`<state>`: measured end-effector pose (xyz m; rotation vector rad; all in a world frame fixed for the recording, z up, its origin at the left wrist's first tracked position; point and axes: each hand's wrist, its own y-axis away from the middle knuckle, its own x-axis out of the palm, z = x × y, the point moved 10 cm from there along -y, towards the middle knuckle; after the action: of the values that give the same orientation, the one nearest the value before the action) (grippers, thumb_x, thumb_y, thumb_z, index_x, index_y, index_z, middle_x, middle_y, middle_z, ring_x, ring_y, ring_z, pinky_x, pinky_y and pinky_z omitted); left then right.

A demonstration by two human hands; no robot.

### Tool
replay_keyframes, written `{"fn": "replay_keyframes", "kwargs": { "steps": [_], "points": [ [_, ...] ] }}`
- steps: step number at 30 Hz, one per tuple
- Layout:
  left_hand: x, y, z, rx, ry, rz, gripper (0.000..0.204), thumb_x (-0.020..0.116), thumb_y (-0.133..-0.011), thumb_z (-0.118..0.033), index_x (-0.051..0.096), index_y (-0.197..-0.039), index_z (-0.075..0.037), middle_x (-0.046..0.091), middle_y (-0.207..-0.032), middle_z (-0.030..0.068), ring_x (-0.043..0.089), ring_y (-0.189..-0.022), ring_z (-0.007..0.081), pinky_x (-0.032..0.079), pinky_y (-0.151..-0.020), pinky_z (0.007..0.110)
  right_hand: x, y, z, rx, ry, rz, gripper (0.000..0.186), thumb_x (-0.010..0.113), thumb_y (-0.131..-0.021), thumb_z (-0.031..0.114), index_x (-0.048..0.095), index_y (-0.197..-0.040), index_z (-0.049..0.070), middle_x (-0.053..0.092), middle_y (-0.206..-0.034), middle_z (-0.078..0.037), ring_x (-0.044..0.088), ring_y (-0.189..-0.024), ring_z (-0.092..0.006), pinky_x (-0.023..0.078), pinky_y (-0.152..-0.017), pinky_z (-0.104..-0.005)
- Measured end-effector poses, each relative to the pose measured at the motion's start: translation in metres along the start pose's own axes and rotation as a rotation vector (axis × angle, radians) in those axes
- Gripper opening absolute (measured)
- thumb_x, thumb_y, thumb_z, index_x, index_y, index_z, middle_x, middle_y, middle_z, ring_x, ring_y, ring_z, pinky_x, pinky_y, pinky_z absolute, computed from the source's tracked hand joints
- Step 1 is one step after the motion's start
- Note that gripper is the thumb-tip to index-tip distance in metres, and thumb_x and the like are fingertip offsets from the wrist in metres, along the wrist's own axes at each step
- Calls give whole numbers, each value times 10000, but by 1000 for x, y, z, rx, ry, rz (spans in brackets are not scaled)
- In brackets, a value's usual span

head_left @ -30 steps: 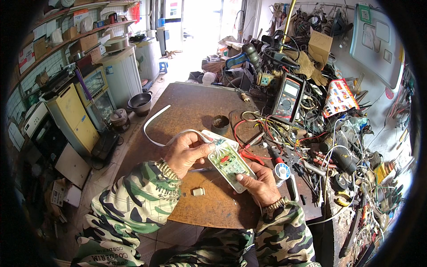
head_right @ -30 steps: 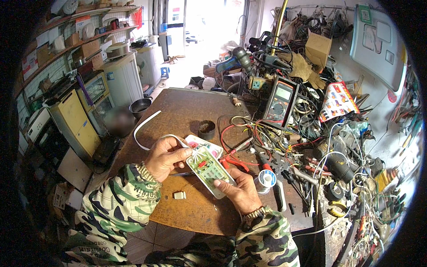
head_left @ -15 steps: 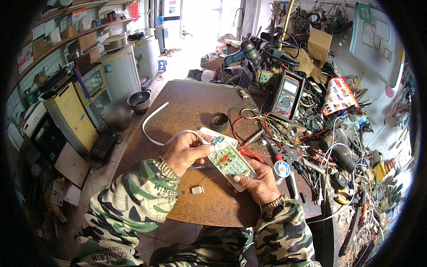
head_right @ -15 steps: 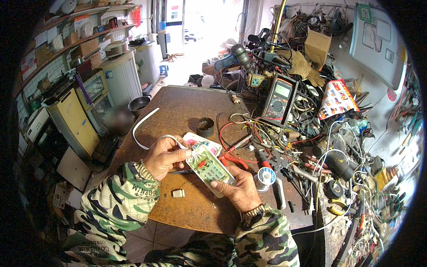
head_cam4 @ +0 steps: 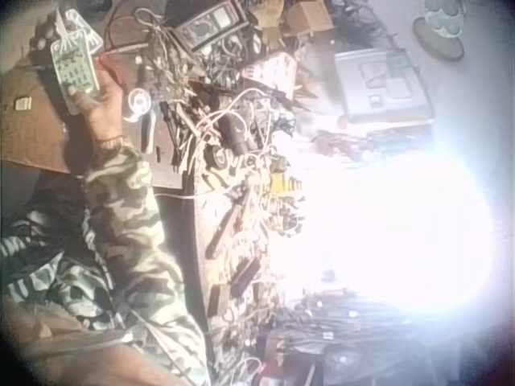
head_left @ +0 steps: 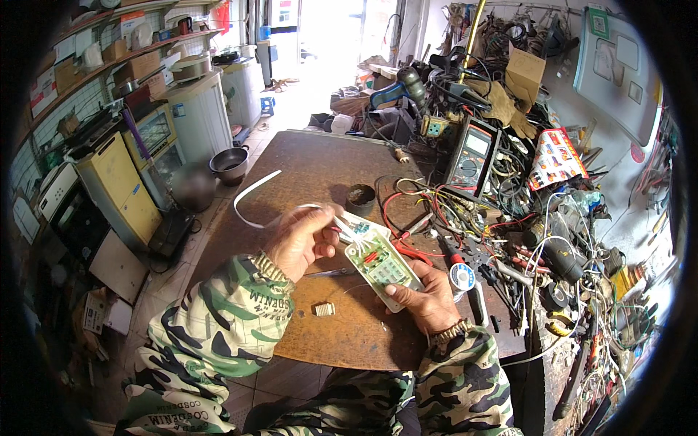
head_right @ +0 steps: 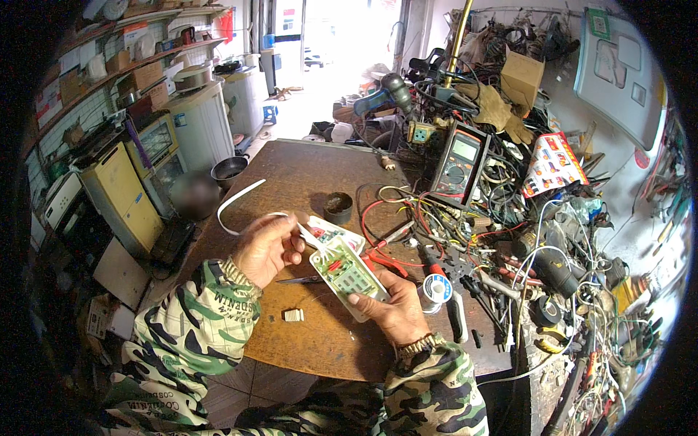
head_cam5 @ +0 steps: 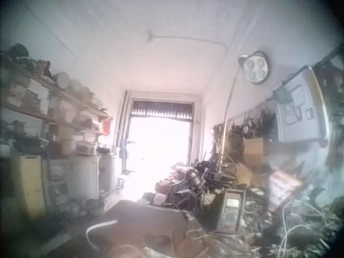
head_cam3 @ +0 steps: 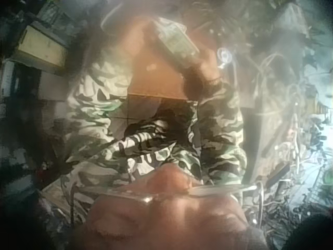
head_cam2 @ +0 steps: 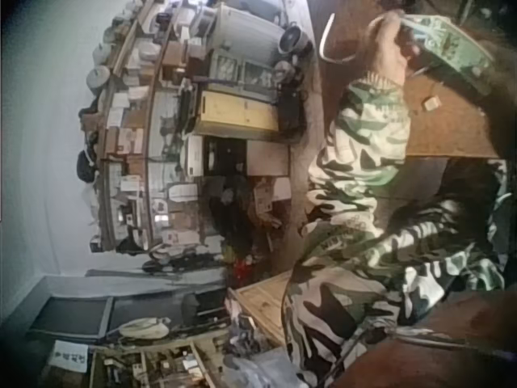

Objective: The person repairs a small white electronic device by soldering wires to its circuit board. They use a soldering iron and solder wire, then connect a ribbon cable to the board and reassemble the device casing.

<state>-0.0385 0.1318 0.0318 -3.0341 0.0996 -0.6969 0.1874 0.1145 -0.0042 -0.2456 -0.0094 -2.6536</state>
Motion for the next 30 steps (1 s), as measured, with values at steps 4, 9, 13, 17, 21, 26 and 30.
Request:
{"fn": "replay_keyframes", "kwargs": {
  "steps": [4,9,13,17,21,26,30],
  "points": [
    [-26,-5,-15,68,40,-143,405,708,-1033,-416,698,-1232,-63,720,-1046,46,607,-846,107,494,-708,273,3,1,6,-32,66,3,348,851,-933,70,730,-1249,-8,780,-1108,-29,688,-982,-101,561,-881,-289],
    [-58,-12,-55,204,80,-295,347,730,-1028,-365,705,-1187,-58,712,-1035,45,547,-786,92,471,-669,246,-5,6,10,-51,216,-19,333,868,-915,77,747,-1215,-4,776,-1093,-32,676,-961,-96,556,-862,-289],
    [-113,3,-107,403,198,-408,269,777,-995,-303,719,-1103,-63,717,-957,26,605,-774,91,488,-619,235,14,3,15,-57,318,102,389,877,-899,65,741,-1252,-23,761,-1137,-53,677,-1000,-106,556,-892,-302],
    [-167,-14,-110,431,412,-425,195,703,-1049,-227,686,-1080,-35,741,-961,70,681,-798,149,587,-662,270,15,4,22,-55,389,181,476,878,-880,55,723,-1323,-25,761,-1144,-46,678,-1059,-120,541,-956,-299],
    [-197,-15,-120,480,510,-358,247,557,-1127,-200,614,-1172,37,724,-1038,132,706,-852,218,637,-725,310,3,3,22,101,412,211,507,885,-872,95,713,-1335,-19,763,-1168,-57,687,-1049,-131,544,-954,-307],
    [-193,-11,-130,533,494,-260,213,590,-1112,-166,626,-1183,32,734,-1104,151,702,-890,232,636,-757,327,3,4,42,46,829,195,521,887,-834,124,717,-1310,-5,778,-1149,-125,736,-1025,-227,576,-920,-374],
    [-125,10,-139,619,148,-464,283,647,-1062,-127,657,-1313,3,779,-1071,154,696,-795,171,546,-673,280,21,8,74,-248,1202,166,500,872,-817,154,717,-1268,4,761,-1128,-218,751,-1033,-368,591,-911,-439]
  ]
}}
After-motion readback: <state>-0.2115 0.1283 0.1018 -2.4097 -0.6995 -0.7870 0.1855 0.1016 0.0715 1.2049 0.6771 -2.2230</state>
